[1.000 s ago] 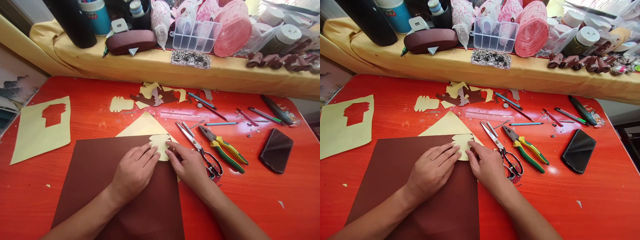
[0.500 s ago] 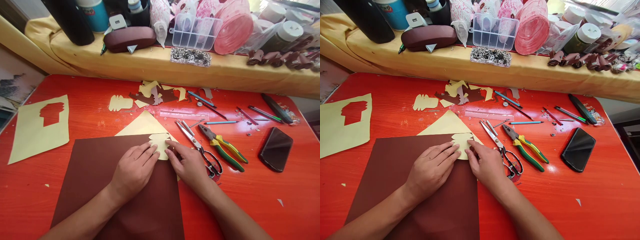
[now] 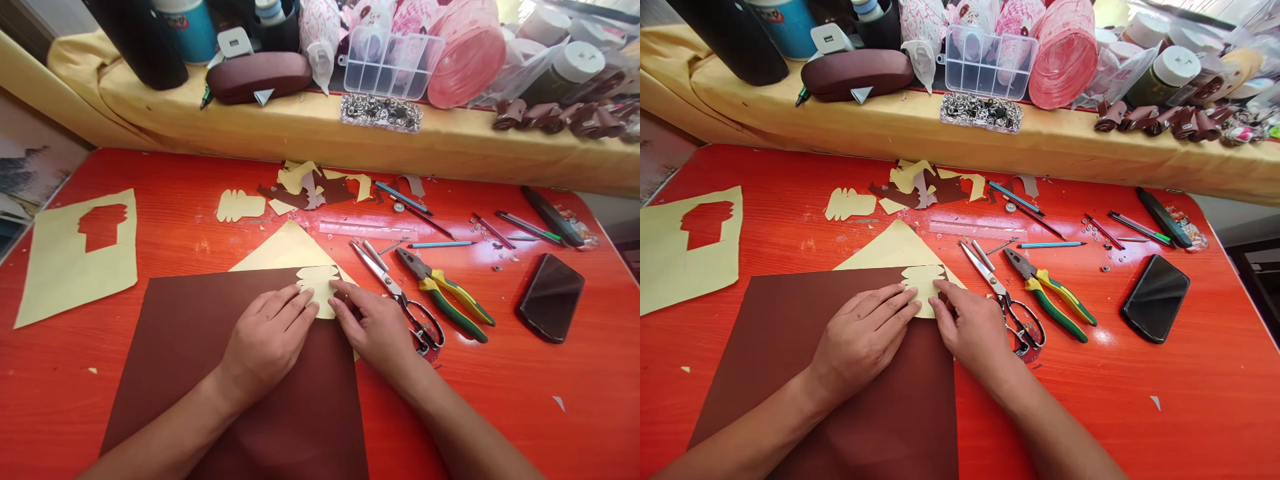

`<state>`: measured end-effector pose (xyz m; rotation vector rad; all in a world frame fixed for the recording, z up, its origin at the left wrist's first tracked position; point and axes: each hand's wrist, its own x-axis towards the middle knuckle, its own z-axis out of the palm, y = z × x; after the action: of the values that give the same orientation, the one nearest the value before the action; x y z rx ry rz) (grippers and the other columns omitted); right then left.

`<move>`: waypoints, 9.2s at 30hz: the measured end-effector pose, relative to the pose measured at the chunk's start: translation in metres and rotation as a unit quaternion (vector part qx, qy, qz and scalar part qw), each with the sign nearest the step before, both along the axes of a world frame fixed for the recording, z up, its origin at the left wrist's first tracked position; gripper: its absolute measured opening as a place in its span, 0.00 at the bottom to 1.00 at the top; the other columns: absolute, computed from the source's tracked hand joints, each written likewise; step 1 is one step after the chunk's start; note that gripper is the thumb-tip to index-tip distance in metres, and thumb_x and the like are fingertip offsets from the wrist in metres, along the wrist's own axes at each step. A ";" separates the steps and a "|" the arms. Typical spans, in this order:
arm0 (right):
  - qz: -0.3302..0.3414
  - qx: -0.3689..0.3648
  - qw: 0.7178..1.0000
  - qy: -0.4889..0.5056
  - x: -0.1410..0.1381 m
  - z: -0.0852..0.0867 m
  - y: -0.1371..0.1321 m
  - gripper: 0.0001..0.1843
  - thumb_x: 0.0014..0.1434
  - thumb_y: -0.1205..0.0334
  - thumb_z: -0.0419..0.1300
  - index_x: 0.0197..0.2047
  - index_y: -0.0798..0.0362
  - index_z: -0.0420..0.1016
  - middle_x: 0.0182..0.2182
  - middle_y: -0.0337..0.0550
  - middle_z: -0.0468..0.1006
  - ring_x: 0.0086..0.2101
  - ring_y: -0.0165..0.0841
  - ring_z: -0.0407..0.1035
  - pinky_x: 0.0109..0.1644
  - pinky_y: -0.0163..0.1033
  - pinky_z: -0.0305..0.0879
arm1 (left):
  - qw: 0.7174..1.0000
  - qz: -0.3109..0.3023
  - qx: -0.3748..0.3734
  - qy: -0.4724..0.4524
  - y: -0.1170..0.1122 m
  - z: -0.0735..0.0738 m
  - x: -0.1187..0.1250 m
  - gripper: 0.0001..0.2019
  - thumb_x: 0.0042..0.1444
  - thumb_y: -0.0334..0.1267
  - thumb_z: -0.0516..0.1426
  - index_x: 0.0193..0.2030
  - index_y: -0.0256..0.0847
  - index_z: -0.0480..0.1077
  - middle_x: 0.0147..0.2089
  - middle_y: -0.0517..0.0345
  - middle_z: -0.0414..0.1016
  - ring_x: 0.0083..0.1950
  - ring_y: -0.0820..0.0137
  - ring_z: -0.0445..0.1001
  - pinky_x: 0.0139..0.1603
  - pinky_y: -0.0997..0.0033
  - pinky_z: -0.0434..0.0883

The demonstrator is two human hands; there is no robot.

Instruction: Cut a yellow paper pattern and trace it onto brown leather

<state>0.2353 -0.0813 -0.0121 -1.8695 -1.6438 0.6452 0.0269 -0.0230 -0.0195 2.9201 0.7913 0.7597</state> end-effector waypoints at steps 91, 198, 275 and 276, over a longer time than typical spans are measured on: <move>0.013 0.018 1.000 -0.020 -0.001 0.000 0.000 0.15 0.72 0.61 0.61 0.56 0.50 0.85 0.43 0.45 0.92 0.38 0.43 0.87 0.42 0.41 0.78 | 0.999 -0.001 0.042 0.013 0.004 0.001 0.001 0.12 0.68 0.24 0.59 0.52 0.38 0.80 0.56 0.50 0.86 0.56 0.55 0.84 0.50 0.57 0.78; 0.058 0.064 0.995 -0.059 0.029 -0.009 0.025 0.15 0.72 0.63 0.57 0.50 0.46 0.87 0.41 0.40 0.93 0.37 0.42 0.88 0.37 0.40 0.74 | 0.985 0.096 0.005 0.144 0.001 0.002 0.041 0.22 0.74 0.39 0.54 0.70 0.38 0.73 0.65 0.46 0.79 0.58 0.55 0.75 0.50 0.55 0.69; 0.049 0.087 0.990 -0.103 0.028 -0.009 0.024 0.13 0.73 0.62 0.58 0.47 0.49 0.86 0.37 0.41 0.92 0.32 0.39 0.86 0.33 0.40 0.67 | 0.978 -0.106 -0.151 0.102 0.027 0.021 0.020 0.06 0.72 0.33 0.55 0.46 0.41 0.75 0.41 0.53 0.73 0.41 0.61 0.71 0.46 0.58 0.71; 0.049 0.086 0.990 -0.102 0.029 -0.009 0.023 0.13 0.73 0.62 0.58 0.47 0.49 0.86 0.37 0.41 0.92 0.32 0.40 0.86 0.33 0.39 0.68 | 0.977 -0.112 -0.149 0.108 0.027 0.019 0.021 0.07 0.72 0.32 0.55 0.47 0.41 0.75 0.41 0.53 0.73 0.41 0.61 0.70 0.45 0.58 0.71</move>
<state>0.2639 -0.0578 -0.0214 -1.7869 -1.8681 0.3467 0.0479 0.0035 -0.0002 2.7782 0.5194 0.2818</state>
